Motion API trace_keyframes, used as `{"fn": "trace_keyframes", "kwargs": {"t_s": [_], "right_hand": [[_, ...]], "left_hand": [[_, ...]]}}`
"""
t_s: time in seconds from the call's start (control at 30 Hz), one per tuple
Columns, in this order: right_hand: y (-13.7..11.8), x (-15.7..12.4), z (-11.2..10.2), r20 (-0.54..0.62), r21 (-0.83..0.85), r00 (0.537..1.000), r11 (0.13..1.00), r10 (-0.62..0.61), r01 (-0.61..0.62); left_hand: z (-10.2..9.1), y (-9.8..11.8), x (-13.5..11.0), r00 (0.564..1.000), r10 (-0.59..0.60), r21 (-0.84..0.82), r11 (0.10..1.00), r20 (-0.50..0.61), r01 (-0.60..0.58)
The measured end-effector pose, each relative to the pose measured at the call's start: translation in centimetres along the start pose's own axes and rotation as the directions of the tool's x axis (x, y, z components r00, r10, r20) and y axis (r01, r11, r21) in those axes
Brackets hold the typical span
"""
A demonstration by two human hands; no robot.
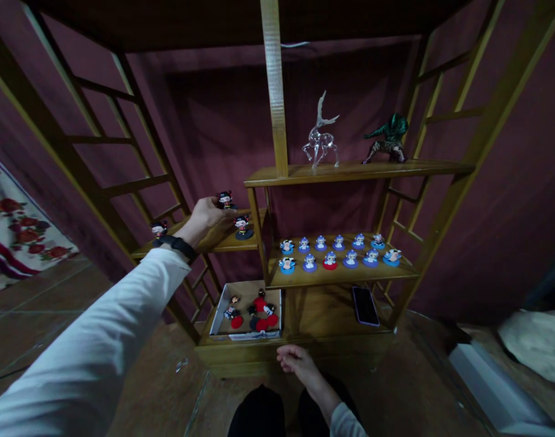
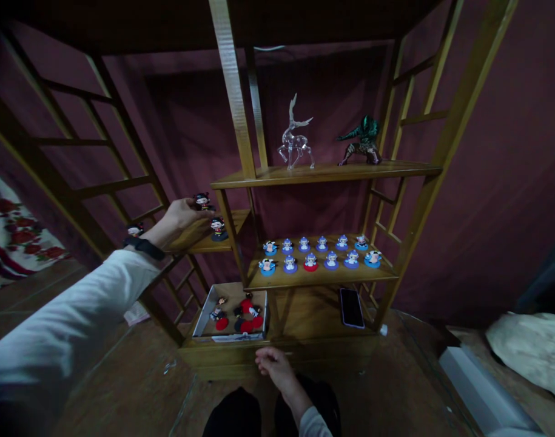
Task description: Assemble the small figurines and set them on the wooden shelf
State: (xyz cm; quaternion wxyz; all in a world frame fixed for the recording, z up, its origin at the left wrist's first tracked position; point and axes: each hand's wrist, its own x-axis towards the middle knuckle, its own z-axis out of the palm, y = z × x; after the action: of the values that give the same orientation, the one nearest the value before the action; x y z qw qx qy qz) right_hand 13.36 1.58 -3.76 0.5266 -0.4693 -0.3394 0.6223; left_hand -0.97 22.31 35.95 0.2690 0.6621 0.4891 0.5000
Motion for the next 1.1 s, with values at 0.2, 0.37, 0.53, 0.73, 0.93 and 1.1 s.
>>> {"fn": "trace_keyframes", "kwargs": {"t_s": [0.2,0.37,0.53,0.73,0.93,1.1], "right_hand": [[-0.1,-0.3,0.1,-0.032,0.003,0.999,0.999,-0.037,0.037],[0.0,-0.1,-0.1,-0.018,-0.01,1.0,1.0,-0.021,0.02],[-0.8,-0.8,0.0,0.006,-0.024,1.0,1.0,-0.005,0.005],[-1.5,-1.6,0.1,0.007,-0.021,1.0,1.0,0.002,-0.002],[-2.1,-1.9,-0.1,-0.014,0.042,0.999,0.998,0.041,-0.04],[-2.0,-1.7,-0.1,0.008,0.107,0.998,0.993,0.056,-0.056]], "left_hand": [[-5.6,1.0,-4.2,0.985,0.103,0.173,0.982,-0.136,-0.079],[-6.5,-0.6,-11.6,0.991,0.088,0.035,0.996,-0.102,-0.085],[-2.3,-5.8,-19.4,0.996,-0.039,0.008,0.999,0.079,0.039],[5.0,-13.4,-26.6,0.99,0.099,0.25,0.961,0.096,-0.12],[8.7,-18.6,-31.1,0.968,0.021,0.344,0.933,0.249,-0.109],[9.5,-19.9,-32.2,0.934,-0.057,0.423,0.9,0.353,-0.105]]}}
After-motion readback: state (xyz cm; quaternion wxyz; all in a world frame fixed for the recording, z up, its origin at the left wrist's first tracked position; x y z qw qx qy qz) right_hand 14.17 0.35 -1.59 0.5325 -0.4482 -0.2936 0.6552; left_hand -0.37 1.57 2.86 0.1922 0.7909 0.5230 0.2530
